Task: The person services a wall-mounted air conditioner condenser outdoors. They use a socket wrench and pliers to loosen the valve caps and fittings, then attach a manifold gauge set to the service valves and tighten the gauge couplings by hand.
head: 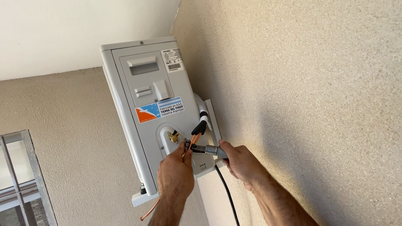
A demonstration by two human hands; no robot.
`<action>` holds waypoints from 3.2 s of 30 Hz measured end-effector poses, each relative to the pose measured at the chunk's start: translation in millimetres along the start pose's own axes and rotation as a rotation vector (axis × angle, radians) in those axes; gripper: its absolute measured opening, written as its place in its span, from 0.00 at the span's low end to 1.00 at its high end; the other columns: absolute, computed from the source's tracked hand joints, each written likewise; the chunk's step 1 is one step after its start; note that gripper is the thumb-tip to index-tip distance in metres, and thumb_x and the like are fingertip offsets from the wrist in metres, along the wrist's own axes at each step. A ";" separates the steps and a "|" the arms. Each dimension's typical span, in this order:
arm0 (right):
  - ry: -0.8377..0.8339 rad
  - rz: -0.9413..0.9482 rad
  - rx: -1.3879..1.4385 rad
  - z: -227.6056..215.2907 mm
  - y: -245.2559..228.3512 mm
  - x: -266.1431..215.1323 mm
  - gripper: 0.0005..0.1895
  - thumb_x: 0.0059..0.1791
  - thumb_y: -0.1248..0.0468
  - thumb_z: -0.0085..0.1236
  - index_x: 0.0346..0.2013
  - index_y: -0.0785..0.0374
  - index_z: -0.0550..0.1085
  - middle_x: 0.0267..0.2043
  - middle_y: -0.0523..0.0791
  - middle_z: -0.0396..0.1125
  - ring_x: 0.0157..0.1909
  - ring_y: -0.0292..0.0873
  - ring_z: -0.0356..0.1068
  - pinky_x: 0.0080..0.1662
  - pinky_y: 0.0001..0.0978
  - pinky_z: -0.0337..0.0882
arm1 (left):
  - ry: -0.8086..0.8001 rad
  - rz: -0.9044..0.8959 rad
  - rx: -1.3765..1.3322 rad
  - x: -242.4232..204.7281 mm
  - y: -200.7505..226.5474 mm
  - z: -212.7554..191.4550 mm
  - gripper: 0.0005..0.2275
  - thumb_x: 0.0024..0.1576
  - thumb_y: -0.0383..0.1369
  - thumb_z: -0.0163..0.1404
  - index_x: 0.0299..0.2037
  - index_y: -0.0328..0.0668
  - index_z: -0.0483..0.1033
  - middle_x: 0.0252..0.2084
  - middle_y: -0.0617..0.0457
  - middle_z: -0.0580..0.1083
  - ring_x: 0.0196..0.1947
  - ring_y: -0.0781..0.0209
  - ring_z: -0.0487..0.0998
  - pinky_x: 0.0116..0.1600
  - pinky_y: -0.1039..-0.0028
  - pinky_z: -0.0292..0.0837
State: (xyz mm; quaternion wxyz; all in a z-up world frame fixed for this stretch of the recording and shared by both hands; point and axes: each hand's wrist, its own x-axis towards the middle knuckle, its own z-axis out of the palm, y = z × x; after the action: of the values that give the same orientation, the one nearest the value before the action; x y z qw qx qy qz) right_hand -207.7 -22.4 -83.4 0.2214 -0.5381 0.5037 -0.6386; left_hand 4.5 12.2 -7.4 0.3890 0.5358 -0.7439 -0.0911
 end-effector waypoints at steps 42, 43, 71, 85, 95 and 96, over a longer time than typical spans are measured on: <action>-0.029 -0.438 -0.019 108.1 -57.2 -30.6 0.28 0.48 0.55 0.65 0.58 0.63 0.70 0.53 0.50 0.67 0.57 0.49 0.64 0.55 0.44 0.69 | -0.089 0.047 0.489 -17.6 66.1 -43.5 0.16 0.64 0.30 0.48 0.56 0.28 0.59 0.50 0.29 0.77 0.49 0.42 0.83 0.51 0.59 0.85; -0.033 -0.441 -0.018 114.0 -53.0 -21.9 0.28 0.48 0.55 0.65 0.58 0.63 0.70 0.53 0.50 0.67 0.57 0.49 0.64 0.55 0.44 0.69 | -0.085 0.043 0.489 -16.8 65.7 -43.8 0.16 0.64 0.30 0.48 0.56 0.28 0.59 0.50 0.29 0.77 0.49 0.42 0.83 0.51 0.59 0.85; -0.009 -0.666 -0.132 121.3 -55.9 -10.5 0.27 0.49 0.58 0.63 0.58 0.64 0.64 0.54 0.46 0.67 0.59 0.44 0.68 0.57 0.44 0.72 | -0.130 0.100 0.573 -1.1 -95.8 -5.6 0.10 0.68 0.32 0.41 0.53 0.32 0.64 0.45 0.36 0.79 0.46 0.48 0.85 0.49 0.61 0.84; 0.034 -0.195 -0.625 23.6 -80.3 -16.9 0.21 0.47 0.46 0.68 0.26 0.60 0.72 0.22 0.41 0.65 0.26 0.37 0.66 0.33 0.29 0.65 | -0.178 0.146 0.651 -45.4 72.0 -56.3 0.11 0.70 0.35 0.38 0.52 0.35 0.67 0.44 0.40 0.80 0.45 0.52 0.85 0.48 0.61 0.84; -0.082 -0.419 0.237 -19.9 -98.7 -34.2 0.25 0.47 0.51 0.64 0.50 0.63 0.69 0.29 0.42 0.68 0.30 0.34 0.67 0.32 0.25 0.69 | -0.184 0.166 0.690 -60.7 51.7 -59.5 0.12 0.72 0.36 0.36 0.51 0.37 0.70 0.44 0.43 0.81 0.44 0.55 0.85 0.48 0.62 0.83; 0.058 -0.522 0.107 -15.7 -113.1 -37.2 0.29 0.47 0.50 0.61 0.54 0.66 0.69 0.35 0.43 0.74 0.35 0.34 0.72 0.36 0.24 0.75 | -0.187 0.162 0.698 -59.8 50.3 -57.1 0.12 0.72 0.36 0.36 0.51 0.37 0.70 0.44 0.43 0.81 0.44 0.55 0.85 0.48 0.62 0.83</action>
State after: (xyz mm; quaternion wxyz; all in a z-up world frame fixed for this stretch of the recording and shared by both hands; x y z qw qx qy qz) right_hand -180.7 59.3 0.4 0.0629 -0.6187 0.3196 -0.7150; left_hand 14.0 100.7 30.5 0.1193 0.5650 -0.8024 0.1508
